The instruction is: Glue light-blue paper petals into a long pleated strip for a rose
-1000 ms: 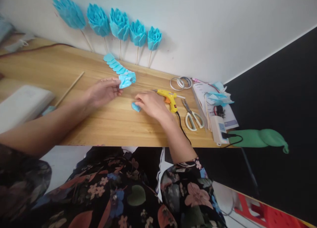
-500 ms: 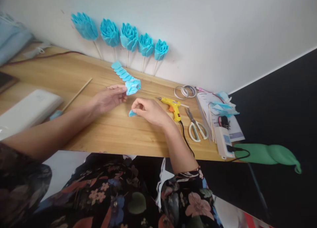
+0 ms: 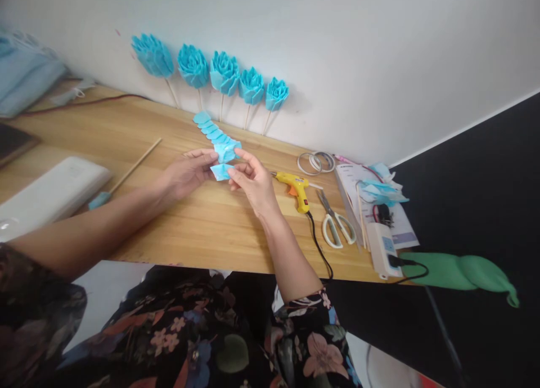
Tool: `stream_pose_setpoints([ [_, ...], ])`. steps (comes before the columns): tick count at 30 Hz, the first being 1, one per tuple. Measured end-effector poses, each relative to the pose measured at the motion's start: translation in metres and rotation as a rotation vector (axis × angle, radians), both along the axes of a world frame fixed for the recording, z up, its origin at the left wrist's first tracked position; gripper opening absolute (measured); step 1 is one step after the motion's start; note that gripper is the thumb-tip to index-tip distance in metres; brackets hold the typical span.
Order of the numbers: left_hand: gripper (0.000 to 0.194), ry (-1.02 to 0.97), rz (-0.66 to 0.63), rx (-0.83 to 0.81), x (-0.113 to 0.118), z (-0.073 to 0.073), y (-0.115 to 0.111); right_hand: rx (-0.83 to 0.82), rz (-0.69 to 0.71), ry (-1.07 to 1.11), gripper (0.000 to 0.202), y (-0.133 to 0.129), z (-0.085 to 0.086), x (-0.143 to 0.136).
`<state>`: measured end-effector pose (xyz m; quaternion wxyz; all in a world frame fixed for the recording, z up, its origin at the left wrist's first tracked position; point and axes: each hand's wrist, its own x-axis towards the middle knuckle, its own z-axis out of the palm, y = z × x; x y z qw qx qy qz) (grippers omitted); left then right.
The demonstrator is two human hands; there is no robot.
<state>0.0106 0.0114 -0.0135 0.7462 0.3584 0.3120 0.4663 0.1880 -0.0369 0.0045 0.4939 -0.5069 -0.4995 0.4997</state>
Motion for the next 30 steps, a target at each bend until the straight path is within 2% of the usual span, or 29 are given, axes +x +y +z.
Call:
stream_pose_setpoints([
  [4, 0.014, 0.007, 0.010, 0.000, 0.001, 0.000, 0.000, -0.003, -0.080, -0.004, 0.071, 0.002, -0.006, 0.003],
  [10, 0.016, 0.024, 0.018, 0.006, 0.002, 0.004, -0.002, 0.030, -0.060, 0.003, 0.054, 0.004, -0.010, 0.006],
  [16, 0.016, 0.019, 0.008, -0.004, 0.003, 0.005, -0.003, 0.038, -0.075, 0.061, 0.045, 0.006, -0.012, 0.003],
  [24, 0.020, 0.021, 0.004, -0.038, 0.004, 0.009, -0.004, 0.033, -0.124, 0.054, 0.042, 0.009, -0.014, 0.002],
  [30, 0.018, 0.028, -0.033, -0.018, 0.004, 0.006, -0.003, 0.055, -0.147, 0.010, 0.039, 0.009, -0.017, 0.000],
])
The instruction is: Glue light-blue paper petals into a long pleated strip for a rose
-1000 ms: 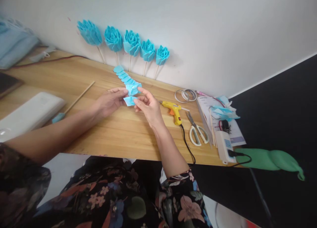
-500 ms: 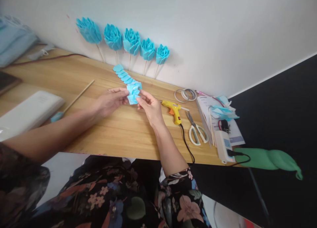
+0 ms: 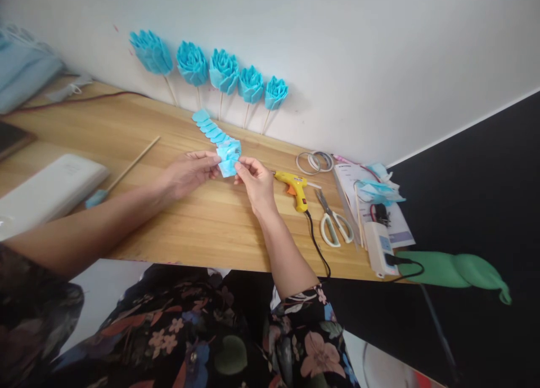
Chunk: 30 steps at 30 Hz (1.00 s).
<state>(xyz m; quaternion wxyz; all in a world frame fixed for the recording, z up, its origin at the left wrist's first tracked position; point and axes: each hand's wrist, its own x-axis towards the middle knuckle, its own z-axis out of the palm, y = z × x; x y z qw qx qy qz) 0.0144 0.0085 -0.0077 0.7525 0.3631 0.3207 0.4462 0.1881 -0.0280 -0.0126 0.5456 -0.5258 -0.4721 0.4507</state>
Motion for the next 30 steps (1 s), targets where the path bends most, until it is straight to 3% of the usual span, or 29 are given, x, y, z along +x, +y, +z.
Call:
stream_pose_setpoints([
  [6, 0.028, -0.010, -0.043, 0.039, 0.000, 0.000, -0.001, 0.008, -0.018, 0.024, 0.037, -0.001, 0.001, -0.002],
  [12, 0.018, 0.075, -0.038, 0.093, 0.001, -0.001, -0.001, -0.005, -0.021, 0.036, 0.036, -0.003, 0.002, -0.005],
  [16, 0.023, 0.121, -0.028, 0.122, 0.000, -0.004, 0.000, -0.036, 0.005, 0.019, 0.041, -0.005, 0.004, -0.004],
  [23, 0.021, 0.198, -0.065, 0.187, 0.000, -0.004, 0.000, -0.044, 0.104, -0.158, 0.053, -0.008, 0.004, -0.002],
  [30, 0.020, 0.366, -0.088, 0.309, 0.000, 0.000, -0.003, -0.009, 0.119, -0.281, 0.048, -0.007, -0.007, -0.003],
])
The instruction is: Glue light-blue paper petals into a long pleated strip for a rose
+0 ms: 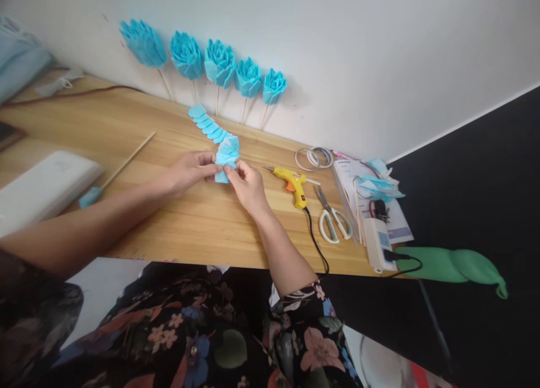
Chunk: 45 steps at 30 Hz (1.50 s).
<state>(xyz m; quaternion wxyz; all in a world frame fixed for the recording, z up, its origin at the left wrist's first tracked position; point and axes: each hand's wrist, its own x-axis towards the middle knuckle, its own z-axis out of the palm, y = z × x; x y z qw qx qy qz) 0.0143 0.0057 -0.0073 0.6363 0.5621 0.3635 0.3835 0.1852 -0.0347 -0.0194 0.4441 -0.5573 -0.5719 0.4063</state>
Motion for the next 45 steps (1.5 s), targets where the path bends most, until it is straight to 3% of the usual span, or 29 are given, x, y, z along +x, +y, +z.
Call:
stream_pose_setpoints([
  [7, 0.025, -0.049, -0.017, 0.055, 0.0003, -0.0018, -0.0010, 0.075, -0.070, 0.082, 0.047, -0.0019, 0.0027, -0.0014],
  [12, 0.040, -0.153, -0.047, -0.064, 0.0008, -0.0037, 0.0007, 0.070, -0.094, 0.118, 0.053, -0.0029, 0.0036, -0.0014],
  [19, 0.024, -0.106, -0.025, -0.090, -0.0013, -0.0013, 0.0028, 0.044, -0.086, 0.196, 0.056, -0.0040, 0.0025, -0.0035],
  [26, 0.023, -0.031, 0.042, -0.046, -0.0005, 0.0019, 0.0005, -0.066, -0.062, 0.228, 0.058, -0.0042, 0.0039, -0.0046],
  [35, 0.029, -0.058, 0.003, -0.078, 0.0009, 0.0050, -0.0003, 0.064, 0.019, 0.106, 0.044, -0.0069, 0.0080, -0.0058],
  [45, 0.029, -0.134, -0.029, -0.079, -0.0013, 0.0003, 0.0039, 0.011, 0.012, 0.113, 0.063, -0.0073, 0.0032, -0.0077],
])
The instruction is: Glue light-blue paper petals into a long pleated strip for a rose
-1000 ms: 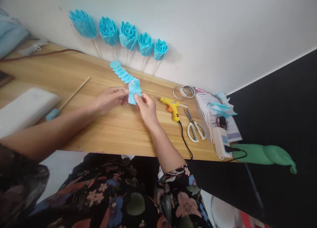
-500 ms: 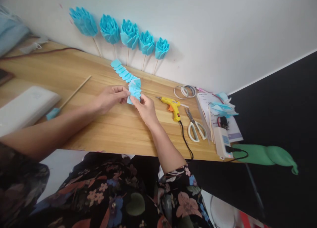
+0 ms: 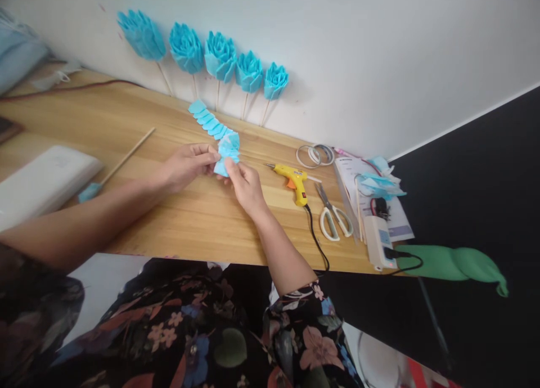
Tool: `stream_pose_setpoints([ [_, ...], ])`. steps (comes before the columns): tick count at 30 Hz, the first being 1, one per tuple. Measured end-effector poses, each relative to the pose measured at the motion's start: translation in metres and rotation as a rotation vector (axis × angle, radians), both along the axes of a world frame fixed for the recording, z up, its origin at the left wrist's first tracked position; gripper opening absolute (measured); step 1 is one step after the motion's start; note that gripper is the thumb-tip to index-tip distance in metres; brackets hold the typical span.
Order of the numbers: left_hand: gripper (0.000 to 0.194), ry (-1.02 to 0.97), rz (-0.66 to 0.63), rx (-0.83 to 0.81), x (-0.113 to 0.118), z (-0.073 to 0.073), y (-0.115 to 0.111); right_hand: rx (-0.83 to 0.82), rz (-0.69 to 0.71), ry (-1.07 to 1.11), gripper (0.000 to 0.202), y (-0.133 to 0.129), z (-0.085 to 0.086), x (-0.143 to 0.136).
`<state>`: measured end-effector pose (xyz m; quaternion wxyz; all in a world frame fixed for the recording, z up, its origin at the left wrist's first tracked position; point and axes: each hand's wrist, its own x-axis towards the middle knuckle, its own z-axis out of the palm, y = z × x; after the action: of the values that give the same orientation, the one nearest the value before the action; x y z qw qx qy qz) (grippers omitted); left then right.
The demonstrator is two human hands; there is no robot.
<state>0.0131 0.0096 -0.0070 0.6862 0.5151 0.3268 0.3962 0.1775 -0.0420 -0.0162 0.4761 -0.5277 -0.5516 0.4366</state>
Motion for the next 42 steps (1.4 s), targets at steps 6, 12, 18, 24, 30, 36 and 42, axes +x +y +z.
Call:
stream_pose_setpoints([
  [6, 0.027, 0.038, 0.033, 0.029, 0.000, 0.000, 0.000, 0.001, -0.072, 0.065, 0.059, 0.001, 0.005, 0.005],
  [12, 0.026, 0.056, 0.022, 0.060, 0.000, 0.000, -0.003, 0.054, -0.055, 0.038, 0.053, 0.001, 0.003, 0.007],
  [18, 0.033, 0.030, -0.029, 0.027, -0.001, -0.001, -0.001, 0.067, -0.072, -0.021, 0.052, 0.001, 0.004, 0.006],
  [24, 0.024, 0.113, -0.036, 0.074, -0.003, 0.001, -0.001, 0.077, -0.044, -0.037, 0.053, -0.001, 0.003, 0.004],
  [30, 0.027, 0.129, -0.001, 0.088, -0.001, 0.001, -0.001, 0.095, -0.038, -0.008, 0.047, 0.001, -0.002, 0.007],
  [36, 0.026, 0.126, 0.017, 0.084, -0.003, -0.001, 0.000, 0.049, -0.053, -0.033, 0.048, 0.003, -0.004, 0.009],
  [42, 0.029, 0.064, 0.082, 0.026, -0.003, -0.002, 0.002, 0.072, -0.123, 0.057, 0.046, 0.008, -0.003, 0.015],
])
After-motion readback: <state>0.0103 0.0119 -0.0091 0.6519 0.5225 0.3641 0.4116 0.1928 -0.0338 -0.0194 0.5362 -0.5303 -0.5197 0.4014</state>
